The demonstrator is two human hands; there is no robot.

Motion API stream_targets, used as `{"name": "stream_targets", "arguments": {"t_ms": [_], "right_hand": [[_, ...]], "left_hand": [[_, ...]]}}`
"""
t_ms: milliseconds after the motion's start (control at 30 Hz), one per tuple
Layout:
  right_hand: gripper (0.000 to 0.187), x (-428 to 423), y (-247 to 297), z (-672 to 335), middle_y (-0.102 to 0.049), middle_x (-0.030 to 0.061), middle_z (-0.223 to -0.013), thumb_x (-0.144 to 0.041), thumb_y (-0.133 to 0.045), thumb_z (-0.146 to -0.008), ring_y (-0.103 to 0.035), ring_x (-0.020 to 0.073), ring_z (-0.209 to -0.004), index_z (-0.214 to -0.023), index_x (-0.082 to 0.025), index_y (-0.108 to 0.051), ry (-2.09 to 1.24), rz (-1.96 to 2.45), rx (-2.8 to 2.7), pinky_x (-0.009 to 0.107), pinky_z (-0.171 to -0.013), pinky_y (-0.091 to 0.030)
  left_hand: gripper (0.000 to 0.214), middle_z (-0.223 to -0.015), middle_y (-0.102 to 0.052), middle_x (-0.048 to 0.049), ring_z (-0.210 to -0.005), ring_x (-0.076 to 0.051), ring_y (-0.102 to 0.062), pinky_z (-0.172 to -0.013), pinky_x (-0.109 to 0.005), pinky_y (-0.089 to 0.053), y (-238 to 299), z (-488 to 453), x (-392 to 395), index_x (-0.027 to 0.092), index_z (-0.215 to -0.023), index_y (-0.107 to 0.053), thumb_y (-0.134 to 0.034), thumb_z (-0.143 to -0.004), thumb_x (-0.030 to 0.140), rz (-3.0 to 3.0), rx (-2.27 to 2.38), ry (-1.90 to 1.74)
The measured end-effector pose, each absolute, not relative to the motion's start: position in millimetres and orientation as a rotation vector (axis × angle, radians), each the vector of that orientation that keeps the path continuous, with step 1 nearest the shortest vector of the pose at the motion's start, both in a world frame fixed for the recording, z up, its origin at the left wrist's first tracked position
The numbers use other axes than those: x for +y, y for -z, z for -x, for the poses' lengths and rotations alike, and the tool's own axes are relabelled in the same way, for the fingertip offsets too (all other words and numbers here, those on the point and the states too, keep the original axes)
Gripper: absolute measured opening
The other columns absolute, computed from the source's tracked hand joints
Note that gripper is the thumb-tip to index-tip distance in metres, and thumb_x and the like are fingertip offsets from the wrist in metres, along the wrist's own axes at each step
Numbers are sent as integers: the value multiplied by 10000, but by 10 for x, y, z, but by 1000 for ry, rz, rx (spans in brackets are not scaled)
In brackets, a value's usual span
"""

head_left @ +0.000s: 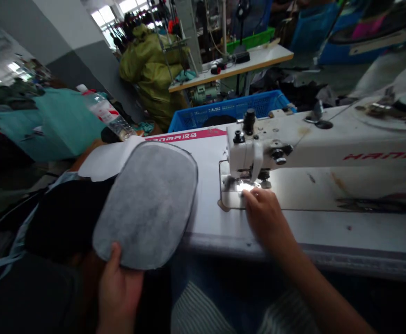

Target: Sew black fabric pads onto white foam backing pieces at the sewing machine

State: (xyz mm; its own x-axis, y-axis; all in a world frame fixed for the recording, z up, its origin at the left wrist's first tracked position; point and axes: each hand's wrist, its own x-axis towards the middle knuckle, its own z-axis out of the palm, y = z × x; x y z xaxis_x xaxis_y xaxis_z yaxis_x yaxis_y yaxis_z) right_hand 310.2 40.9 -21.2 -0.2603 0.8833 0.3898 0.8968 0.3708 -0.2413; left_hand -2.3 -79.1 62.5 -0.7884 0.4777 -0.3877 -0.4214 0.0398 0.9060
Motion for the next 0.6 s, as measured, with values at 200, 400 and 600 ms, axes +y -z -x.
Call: {"name": "stream_targets", "arguments": {"t_ms": [200, 400, 600], "right_hand": [[273, 347, 305, -3174, -675, 148, -1052, -238, -477, -1003, -587, 266, -906, -1127, -148, -703, 126, 1432, -2230, 440, -876, -477], [313, 423, 258, -3161, -706, 159, -1025, -302, -461, -1025, -636, 296, -885, -1096, -121, -707, 219, 1381, -2288, 442, -832, -494], [327, 402, 154, -3114, -723, 174, -997, -315, -487, -1006, -655, 284, -825, -1088, -111, -730, 152, 1354, -2313, 429, -836, -488]], "left_hand": [[474, -1373, -700, -118, -1304, -307, -647, -1132, -474, -515, 53, -167, -1244, 238, -1408, -637, -690, -937, 257, 214, 1402, -1598], [596, -1348, -706, -160, -1294, -368, -644, -1117, -501, -517, 332, -123, -1465, 173, -1279, -727, -872, -785, 473, 97, 1345, -1631], [538, -1250, -750, -171, -1213, -354, -693, -1101, -491, -511, 321, -79, -1363, 135, -1225, -751, -859, -806, 454, -181, 1460, -1610]]}}
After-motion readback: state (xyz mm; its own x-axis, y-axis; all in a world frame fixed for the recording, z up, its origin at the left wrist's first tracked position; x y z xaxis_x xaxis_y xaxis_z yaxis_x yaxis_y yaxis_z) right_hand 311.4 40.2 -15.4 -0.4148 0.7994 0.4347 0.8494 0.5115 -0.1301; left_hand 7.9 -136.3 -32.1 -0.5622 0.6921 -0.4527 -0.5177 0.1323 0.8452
